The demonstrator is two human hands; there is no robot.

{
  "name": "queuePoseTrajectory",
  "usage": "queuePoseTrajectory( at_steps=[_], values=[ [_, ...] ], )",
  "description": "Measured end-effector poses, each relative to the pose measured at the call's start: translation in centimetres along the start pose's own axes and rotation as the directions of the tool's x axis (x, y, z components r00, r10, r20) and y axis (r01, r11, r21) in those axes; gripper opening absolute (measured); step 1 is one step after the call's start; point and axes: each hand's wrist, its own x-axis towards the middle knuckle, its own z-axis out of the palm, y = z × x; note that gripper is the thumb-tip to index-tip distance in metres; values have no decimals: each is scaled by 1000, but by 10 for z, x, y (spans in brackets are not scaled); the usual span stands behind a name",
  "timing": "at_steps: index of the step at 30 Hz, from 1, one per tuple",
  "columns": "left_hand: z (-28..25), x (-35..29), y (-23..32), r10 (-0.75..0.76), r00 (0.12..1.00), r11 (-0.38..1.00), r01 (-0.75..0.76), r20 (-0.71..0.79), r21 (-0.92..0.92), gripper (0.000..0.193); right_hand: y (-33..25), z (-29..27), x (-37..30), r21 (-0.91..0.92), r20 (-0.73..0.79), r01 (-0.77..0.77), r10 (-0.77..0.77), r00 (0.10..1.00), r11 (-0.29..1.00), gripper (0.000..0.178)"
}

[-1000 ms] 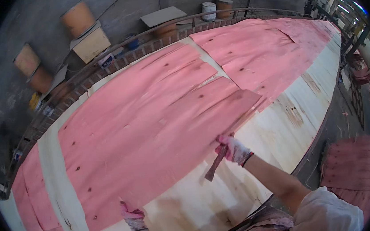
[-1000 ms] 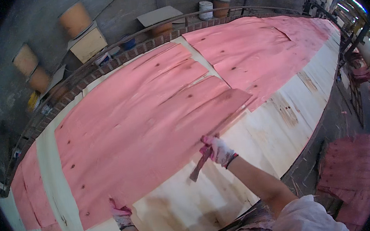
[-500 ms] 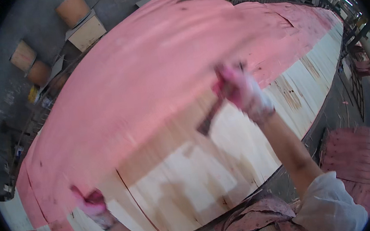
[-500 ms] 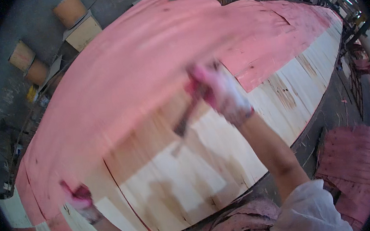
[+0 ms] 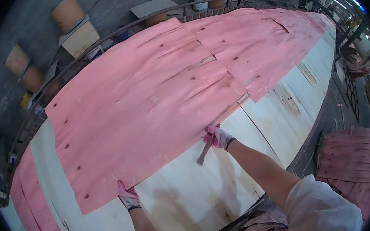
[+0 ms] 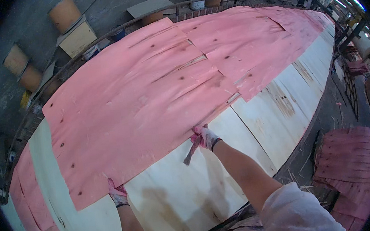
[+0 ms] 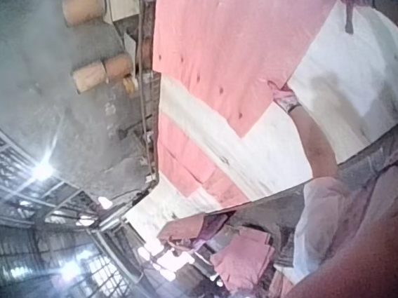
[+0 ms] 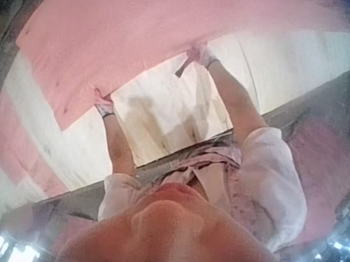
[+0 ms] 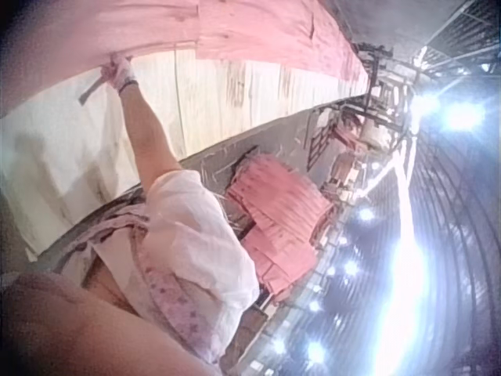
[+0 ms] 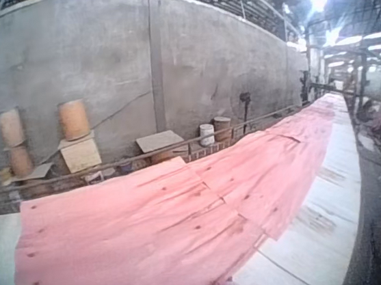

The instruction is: The person lays veneer sheets onto a conveyor line, applies tape strips over cracks in the wood sheets using a handheld tool, and fetches additional veneer sheets from a stack to place onto the line.

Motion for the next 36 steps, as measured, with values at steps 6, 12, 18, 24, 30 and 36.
queuePoseTrajectory(
  at_steps=[6, 12, 18, 24, 30, 36],
  values=[
    [-41, 21, 0, -39, 999, 991, 35, -27, -126, 49, 16, -2, -1, 46, -140, 80, -73, 988, 996, 21],
    [-3, -11, 10, -38, 996, 994, 29, -83, -103, 47, 24, -7, -25, 36, -21, 108, -108, 994, 993, 27],
    [19, -18, 1, -6, 986, 999, 0, -167, -34, 48, 22, -19, -18, 101, -9, 137, -136, 991, 986, 31],
    [-2, -5, -1, -48, 947, 947, 145, -319, 286, 40, 19, -13, -5, 134, -82, 170, -160, 984, 976, 35],
    [-86, 17, -30, 384, 919, 688, -219, -91, 692, 36, 36, 4, -10, 115, -81, 238, -229, 970, 965, 24],
    [-32, 13, -1, 54, 912, 986, 17, -407, 169, 34, 38, 1, -13, 32, -15, 232, -232, 973, 972, 26]
  ],
)
